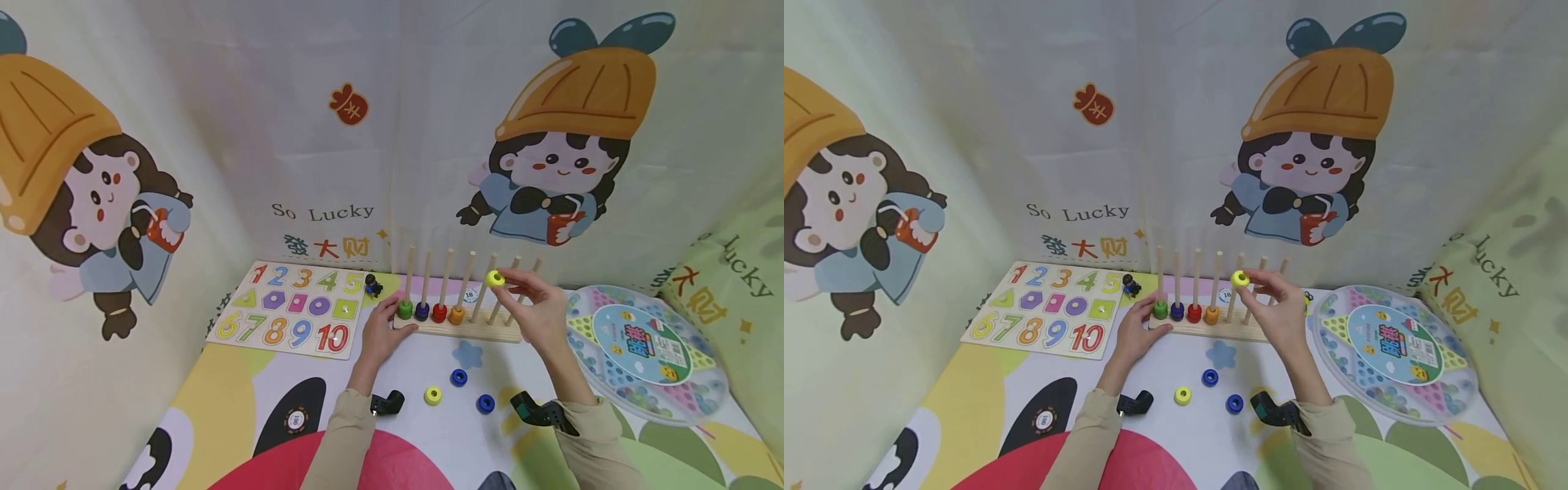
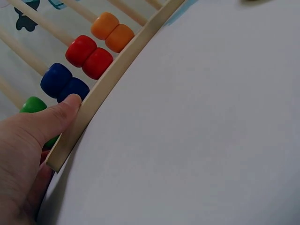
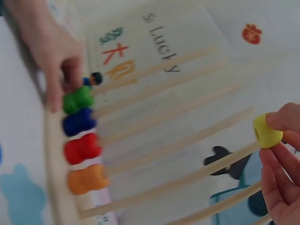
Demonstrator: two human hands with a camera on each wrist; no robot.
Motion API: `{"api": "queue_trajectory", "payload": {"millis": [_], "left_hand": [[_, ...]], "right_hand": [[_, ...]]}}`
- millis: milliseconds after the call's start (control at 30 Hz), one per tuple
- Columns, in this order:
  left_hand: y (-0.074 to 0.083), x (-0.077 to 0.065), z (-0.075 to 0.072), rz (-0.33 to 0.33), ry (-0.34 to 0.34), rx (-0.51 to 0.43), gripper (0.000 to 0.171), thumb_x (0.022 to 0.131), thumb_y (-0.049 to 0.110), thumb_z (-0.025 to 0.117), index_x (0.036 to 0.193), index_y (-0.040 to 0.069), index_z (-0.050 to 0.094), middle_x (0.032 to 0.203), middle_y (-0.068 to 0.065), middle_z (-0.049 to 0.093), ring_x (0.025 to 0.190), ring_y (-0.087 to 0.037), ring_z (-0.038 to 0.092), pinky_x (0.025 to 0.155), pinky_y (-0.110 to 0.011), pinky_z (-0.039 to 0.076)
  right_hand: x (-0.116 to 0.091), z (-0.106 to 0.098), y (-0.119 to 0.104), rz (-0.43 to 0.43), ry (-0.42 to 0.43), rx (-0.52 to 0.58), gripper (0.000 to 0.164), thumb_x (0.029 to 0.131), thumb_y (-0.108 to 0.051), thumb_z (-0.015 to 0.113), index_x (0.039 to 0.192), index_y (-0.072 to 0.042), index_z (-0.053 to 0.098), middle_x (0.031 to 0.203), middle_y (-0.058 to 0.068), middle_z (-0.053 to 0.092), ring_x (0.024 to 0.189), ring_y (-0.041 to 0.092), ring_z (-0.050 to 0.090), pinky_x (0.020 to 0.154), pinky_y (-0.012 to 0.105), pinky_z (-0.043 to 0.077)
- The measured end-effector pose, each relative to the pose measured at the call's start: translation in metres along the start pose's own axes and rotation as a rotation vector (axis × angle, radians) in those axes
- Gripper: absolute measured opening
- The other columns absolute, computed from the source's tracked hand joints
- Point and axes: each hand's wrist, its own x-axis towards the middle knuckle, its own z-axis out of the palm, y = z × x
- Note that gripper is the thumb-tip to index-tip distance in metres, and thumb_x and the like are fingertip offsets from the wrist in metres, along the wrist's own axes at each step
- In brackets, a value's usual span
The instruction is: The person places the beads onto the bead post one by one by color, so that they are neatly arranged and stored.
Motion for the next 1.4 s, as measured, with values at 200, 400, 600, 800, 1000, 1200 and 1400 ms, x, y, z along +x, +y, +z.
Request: {"api": "queue_trajectory", "payload": {"millis": [200,400,600,800,1000,1200,1400], "left_hand": [[0.001,0.001,-0.001,-0.006,0.001,-0.003,0.066,0.078,0.026,0.085,0.130,-0.006,0.060,0.142,-0.012,0.051,0.124,-0.029,0.053,0.098,-0.036,0.052],[0.001,0.000,0.000,-0.018,-0.006,0.007,0.066,0.079,0.027,0.084,0.131,-0.006,0.059,0.143,-0.012,0.051,0.126,-0.029,0.051,0.099,-0.037,0.051],[0.000,0.000,0.002,-0.017,-0.006,0.016,0.067,0.079,0.028,0.085,0.131,-0.005,0.059,0.143,-0.011,0.051,0.126,-0.029,0.051,0.099,-0.036,0.051],[-0.001,0.001,0.002,-0.010,-0.001,0.024,0.067,0.079,0.029,0.084,0.131,-0.005,0.059,0.143,-0.010,0.052,0.127,-0.029,0.051,0.100,-0.037,0.051],[-0.002,0.000,0.002,-0.008,-0.001,0.033,0.068,0.079,0.030,0.085,0.131,-0.005,0.059,0.142,-0.010,0.052,0.126,-0.029,0.052,0.099,-0.038,0.051],[0.000,0.002,0.001,-0.007,0.000,0.031,0.067,0.078,0.029,0.085,0.131,-0.005,0.059,0.143,-0.010,0.052,0.126,-0.029,0.051,0.099,-0.037,0.051],[0.002,0.002,0.000,-0.013,-0.003,0.010,0.067,0.078,0.027,0.085,0.130,-0.006,0.059,0.143,-0.012,0.051,0.126,-0.030,0.052,0.099,-0.037,0.051]], "right_hand": [[0.018,-0.003,-0.013,-0.023,0.082,-0.005,0.027,0.085,-0.001,0.075,0.112,0.004,0.071,0.110,0.019,0.070,0.088,0.003,0.064,0.082,0.014,0.053],[0.030,0.000,-0.017,0.047,0.108,-0.028,0.029,0.087,-0.010,0.076,0.114,-0.002,0.072,0.114,0.012,0.071,0.089,0.005,0.064,0.078,0.013,0.053],[0.035,0.004,-0.016,0.039,0.071,-0.101,0.028,0.087,-0.008,0.075,0.113,0.001,0.072,0.112,0.013,0.071,0.092,0.014,0.064,0.081,0.014,0.053],[0.039,0.005,-0.019,0.055,0.048,-0.181,0.028,0.087,-0.010,0.075,0.112,0.002,0.071,0.112,0.016,0.071,0.092,0.011,0.061,0.082,0.014,0.051],[0.034,0.003,-0.021,0.036,0.050,-0.162,0.029,0.088,-0.012,0.075,0.113,0.002,0.071,0.113,0.015,0.070,0.093,0.006,0.061,0.084,0.014,0.051],[0.017,0.002,-0.019,-0.030,-0.027,-0.069,0.023,0.087,-0.002,0.073,0.109,0.005,0.071,0.107,0.019,0.071,0.090,0.010,0.064,0.082,0.013,0.052],[-0.008,0.009,-0.005,-0.025,-0.156,-0.040,0.022,0.084,0.003,0.074,0.106,0.004,0.071,0.106,0.019,0.071,0.093,0.013,0.064,0.083,0.013,0.051]]}}
